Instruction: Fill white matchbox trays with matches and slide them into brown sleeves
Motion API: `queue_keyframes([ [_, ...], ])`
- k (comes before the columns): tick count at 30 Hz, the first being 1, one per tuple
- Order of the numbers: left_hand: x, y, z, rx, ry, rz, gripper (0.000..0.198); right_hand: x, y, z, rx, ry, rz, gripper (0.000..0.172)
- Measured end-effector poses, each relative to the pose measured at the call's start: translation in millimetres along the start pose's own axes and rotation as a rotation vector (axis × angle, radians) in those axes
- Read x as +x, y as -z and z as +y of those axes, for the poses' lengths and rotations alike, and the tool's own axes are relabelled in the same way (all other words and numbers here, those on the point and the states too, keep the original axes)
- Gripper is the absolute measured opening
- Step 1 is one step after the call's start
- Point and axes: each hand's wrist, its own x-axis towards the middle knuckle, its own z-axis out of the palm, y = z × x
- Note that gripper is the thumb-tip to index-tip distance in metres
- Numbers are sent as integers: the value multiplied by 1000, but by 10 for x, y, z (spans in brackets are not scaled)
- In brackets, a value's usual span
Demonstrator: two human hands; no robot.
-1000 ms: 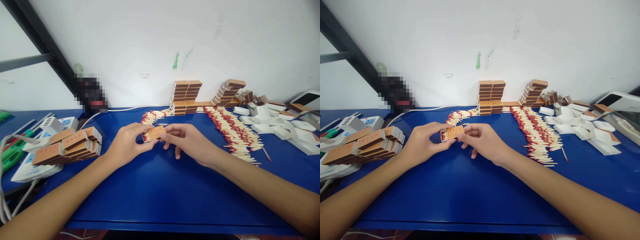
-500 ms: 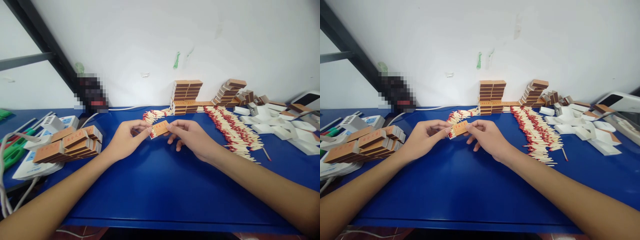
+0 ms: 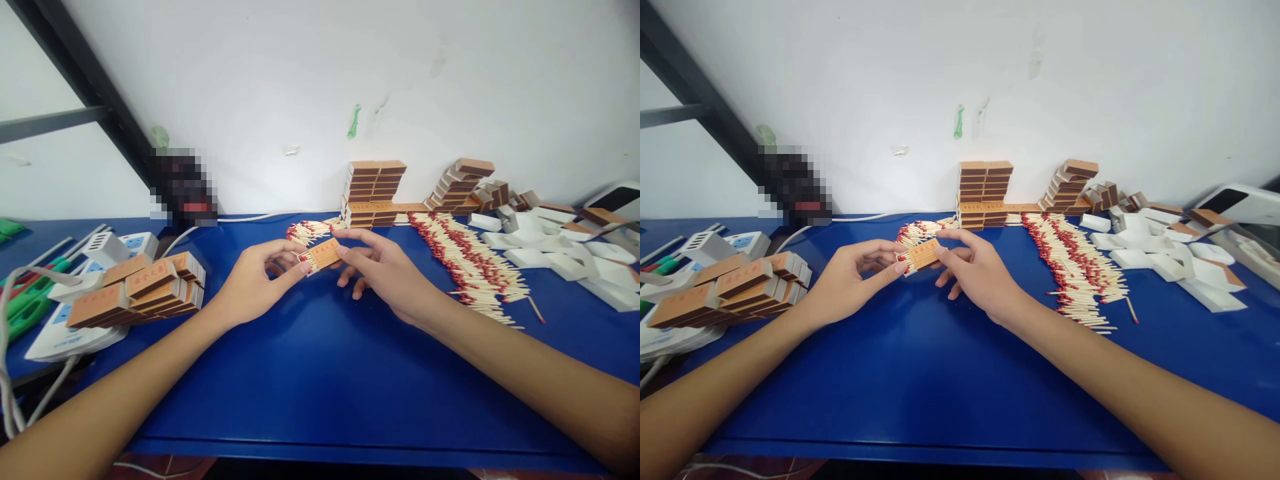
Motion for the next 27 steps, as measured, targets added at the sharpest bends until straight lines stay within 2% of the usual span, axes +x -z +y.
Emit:
queue_keyframes([
  [5, 8, -1, -13, -73, -23, -29, 44, -29, -19, 28, -23, 37, -92, 42],
  [12, 21, 16, -11, -96, -30, -73, 53, -116, -55, 28, -52, 100, -334, 55],
  [20, 31, 78, 47, -103, -60, -38, 43, -172, -78, 30, -157, 130, -510, 57],
  [23, 23, 98, 79, -87, -40, -65, 44, -177, -78, 20, -269, 186, -480, 51],
  [27, 7, 61, 69, -55, -2, -95, 46, -88, 13, 29, -500, 366, -325, 27],
])
